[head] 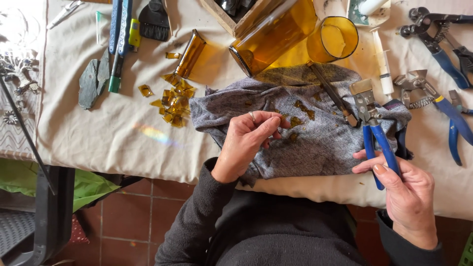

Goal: Cutting and shaping glass bottle shards using glass cutting tools and pliers.

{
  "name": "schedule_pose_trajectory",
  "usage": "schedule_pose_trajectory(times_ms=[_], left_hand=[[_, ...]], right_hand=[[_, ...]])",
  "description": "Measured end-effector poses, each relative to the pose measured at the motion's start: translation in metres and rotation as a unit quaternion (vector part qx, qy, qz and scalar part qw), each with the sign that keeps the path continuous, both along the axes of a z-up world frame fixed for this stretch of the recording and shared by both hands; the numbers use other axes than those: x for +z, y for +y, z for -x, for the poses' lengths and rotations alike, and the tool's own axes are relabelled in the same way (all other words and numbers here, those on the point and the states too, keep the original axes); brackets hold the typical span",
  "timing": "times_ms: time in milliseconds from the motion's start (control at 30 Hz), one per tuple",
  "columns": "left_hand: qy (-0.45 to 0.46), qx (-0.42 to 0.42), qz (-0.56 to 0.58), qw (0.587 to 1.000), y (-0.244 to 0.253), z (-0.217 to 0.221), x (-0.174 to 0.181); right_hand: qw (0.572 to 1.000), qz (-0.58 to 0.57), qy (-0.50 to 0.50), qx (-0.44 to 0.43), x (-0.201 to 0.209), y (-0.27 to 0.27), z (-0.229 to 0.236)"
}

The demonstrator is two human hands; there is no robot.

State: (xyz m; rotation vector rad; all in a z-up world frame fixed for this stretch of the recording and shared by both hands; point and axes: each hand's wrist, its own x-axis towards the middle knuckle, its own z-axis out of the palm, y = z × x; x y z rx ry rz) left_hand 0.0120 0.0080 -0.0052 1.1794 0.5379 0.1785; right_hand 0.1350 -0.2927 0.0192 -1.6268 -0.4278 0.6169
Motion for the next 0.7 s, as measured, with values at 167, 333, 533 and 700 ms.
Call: schedule_pose_trajectory(times_ms=[167, 333, 533, 700], left_hand=[[-0.007, -0.013, 0.156, 0.988, 0.004, 0.0, -0.002], [-0.007, 0.018, 0.179, 0.984, 0.004, 0.0, 0.005], [-0.003, 0.032, -0.122, 0.992, -0.008, 0.007, 0.008], [-0.032, -0.009, -0.439, 0.898, -0.013, 0.007, 0.025]], right_hand=[[1.0, -0.005, 0.001, 0.005, -0.001, -0.002, -0.001], [1.0, 0.002, 0.005, -0.009, 0.003, 0.0, 0.0], [0.999, 0.013, -0.036, -0.007, 0.003, -0.002, 0.001], [0.992, 0.043, -0.083, -0.087, 0.023, 0.006, -0.003]])
